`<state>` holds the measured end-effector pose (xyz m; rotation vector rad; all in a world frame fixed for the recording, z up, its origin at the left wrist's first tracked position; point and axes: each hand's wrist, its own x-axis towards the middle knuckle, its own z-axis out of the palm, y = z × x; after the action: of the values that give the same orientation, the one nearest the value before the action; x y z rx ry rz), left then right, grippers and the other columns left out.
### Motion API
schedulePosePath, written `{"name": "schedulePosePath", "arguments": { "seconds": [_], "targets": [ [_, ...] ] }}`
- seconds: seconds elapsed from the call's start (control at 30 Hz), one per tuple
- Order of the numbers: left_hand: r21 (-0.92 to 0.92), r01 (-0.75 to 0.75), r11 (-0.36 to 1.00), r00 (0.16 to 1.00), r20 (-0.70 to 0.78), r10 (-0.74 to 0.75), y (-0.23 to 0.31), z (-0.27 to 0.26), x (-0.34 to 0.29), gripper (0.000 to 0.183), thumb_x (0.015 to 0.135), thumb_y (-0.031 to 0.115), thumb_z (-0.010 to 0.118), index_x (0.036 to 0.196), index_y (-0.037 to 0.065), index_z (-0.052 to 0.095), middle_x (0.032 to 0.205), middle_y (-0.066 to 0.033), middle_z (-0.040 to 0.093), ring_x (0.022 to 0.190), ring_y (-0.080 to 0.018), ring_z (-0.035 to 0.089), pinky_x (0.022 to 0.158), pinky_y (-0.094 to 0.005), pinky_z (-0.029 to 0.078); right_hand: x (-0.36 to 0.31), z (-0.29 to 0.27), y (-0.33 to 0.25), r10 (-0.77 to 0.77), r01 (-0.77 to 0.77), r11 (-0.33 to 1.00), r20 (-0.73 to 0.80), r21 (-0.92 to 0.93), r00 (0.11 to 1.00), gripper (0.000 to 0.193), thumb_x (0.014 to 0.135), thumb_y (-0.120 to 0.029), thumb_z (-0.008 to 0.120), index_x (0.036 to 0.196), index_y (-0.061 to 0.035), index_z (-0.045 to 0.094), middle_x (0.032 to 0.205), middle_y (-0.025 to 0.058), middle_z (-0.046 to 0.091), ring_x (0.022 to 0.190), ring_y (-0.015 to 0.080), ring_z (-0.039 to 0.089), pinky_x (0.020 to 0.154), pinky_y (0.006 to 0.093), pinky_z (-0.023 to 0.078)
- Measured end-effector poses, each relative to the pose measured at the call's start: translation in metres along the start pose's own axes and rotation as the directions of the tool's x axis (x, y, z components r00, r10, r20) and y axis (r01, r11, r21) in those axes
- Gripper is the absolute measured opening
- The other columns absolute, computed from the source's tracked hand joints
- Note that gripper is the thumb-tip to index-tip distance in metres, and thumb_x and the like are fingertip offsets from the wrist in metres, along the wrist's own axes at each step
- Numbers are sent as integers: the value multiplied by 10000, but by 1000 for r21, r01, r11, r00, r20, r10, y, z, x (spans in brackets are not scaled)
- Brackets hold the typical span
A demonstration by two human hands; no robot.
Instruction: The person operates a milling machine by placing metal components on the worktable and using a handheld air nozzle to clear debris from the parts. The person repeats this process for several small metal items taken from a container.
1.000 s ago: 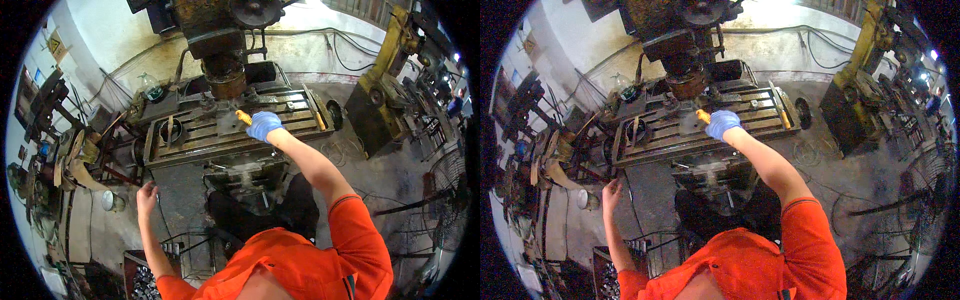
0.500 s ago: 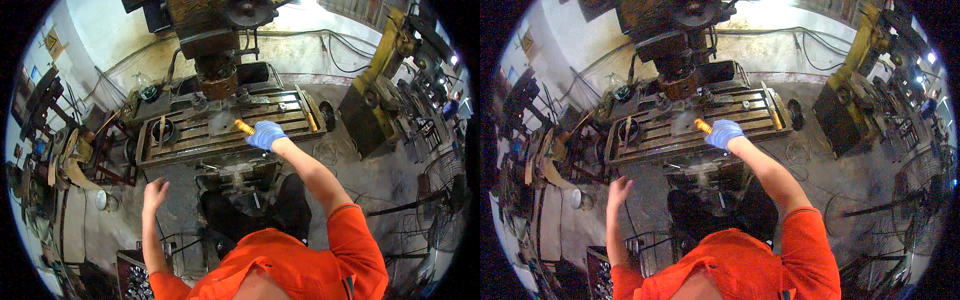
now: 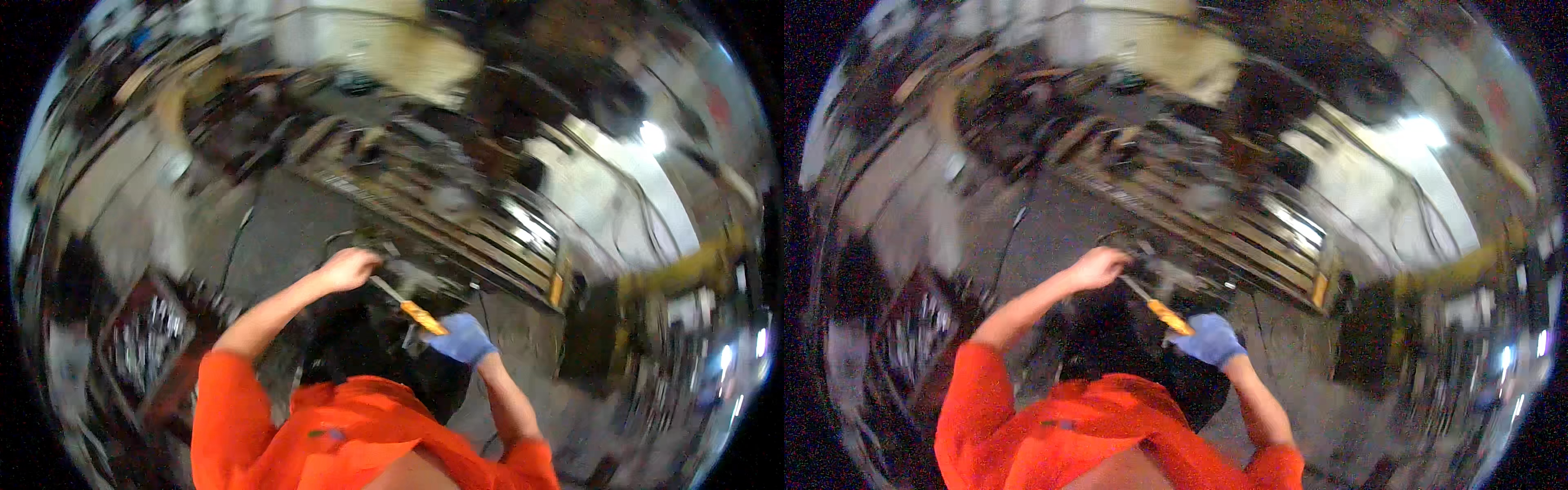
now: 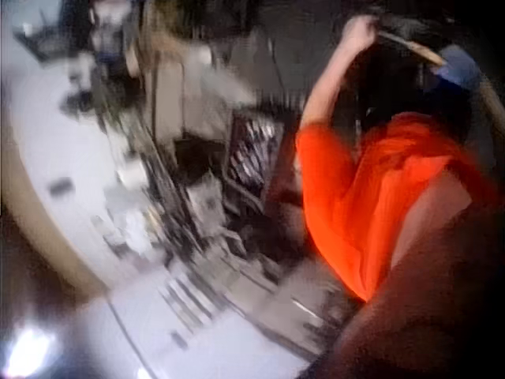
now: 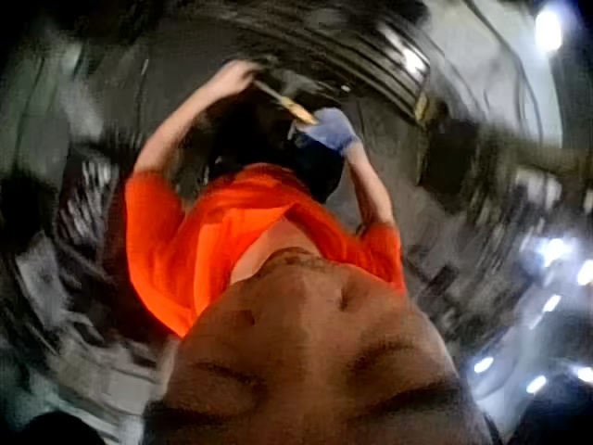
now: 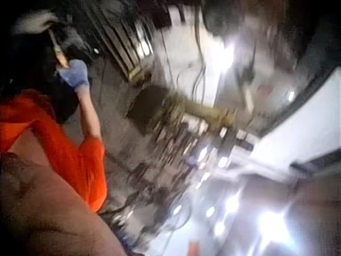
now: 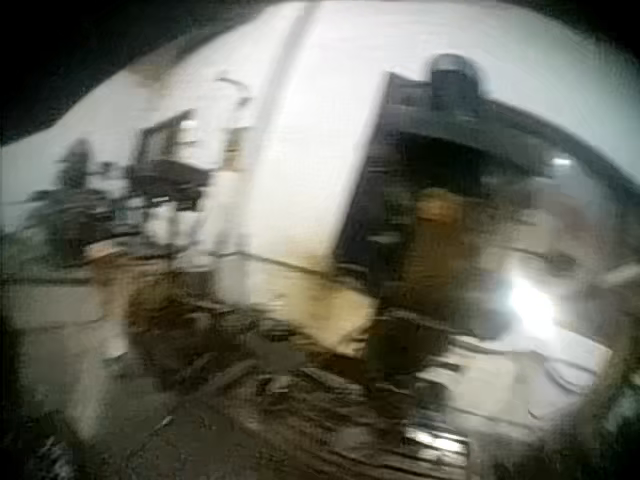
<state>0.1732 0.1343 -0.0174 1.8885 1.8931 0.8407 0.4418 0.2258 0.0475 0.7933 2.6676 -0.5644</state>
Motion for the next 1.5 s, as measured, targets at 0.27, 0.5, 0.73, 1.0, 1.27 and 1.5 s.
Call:
{"name": "schedulePosePath", "arguments": {
  "seconds": [0.27,0.5,0.73,1.0,1.27,1.5],
  "targets": [
    [89,281,956,951,-156,-266,-10,-68,-101,273,804,239,531,995,57,599,854,-168,621,781,-355,587,697,-447,461,7,5,-19,-173,169,915,-22,367,985,323,715,-328,679,802,-22,619,667,143,610,605,231,599,562,330,446],
    [-269,783,561,257,-681,-685,-79,-163,-341,317,704,52,521,1004,29,619,860,-157,642,836,-287,617,752,-353,478,9,6,-20,-159,148,783,-36,604,987,293,717,-185,710,922,-2,608,722,46,630,661,62,535,606,242,449],
    [26,977,211,198,-471,-860,-152,-129,-413,398,648,74,548,1042,52,596,1033,-187,587,991,-323,553,845,-398,450,14,14,-19,-177,171,844,-37,508,984,337,715,-222,721,948,-8,607,734,31,603,651,72,490,604,256,439],
    [-3,974,225,210,-343,-916,-178,-116,-397,408,658,184,637,1051,88,594,1014,-163,608,948,-313,579,807,-400,465,10,4,-26,-106,63,815,40,576,994,364,701,-180,732,989,-4,597,751,24,601,670,65,492,614,250,444],
    [114,967,230,256,-460,-850,-160,-107,-389,382,620,200,661,972,67,600,931,-173,615,901,-335,583,758,-430,481,8,10,-30,-122,119,883,-23,454,992,399,675,-155,741,1004,13,590,804,47,630,701,88,544,643,247,460],
    [42,957,287,261,-556,-789,-159,-103,-396,359,635,178,665,952,21,608,907,-188,618,893,-354,579,770,-429,474,8,12,-20,-127,133,902,-40,410,991,448,663,-189,753,1028,10,586,822,62,642,717,104,572,652,259,467]
  ]
}}
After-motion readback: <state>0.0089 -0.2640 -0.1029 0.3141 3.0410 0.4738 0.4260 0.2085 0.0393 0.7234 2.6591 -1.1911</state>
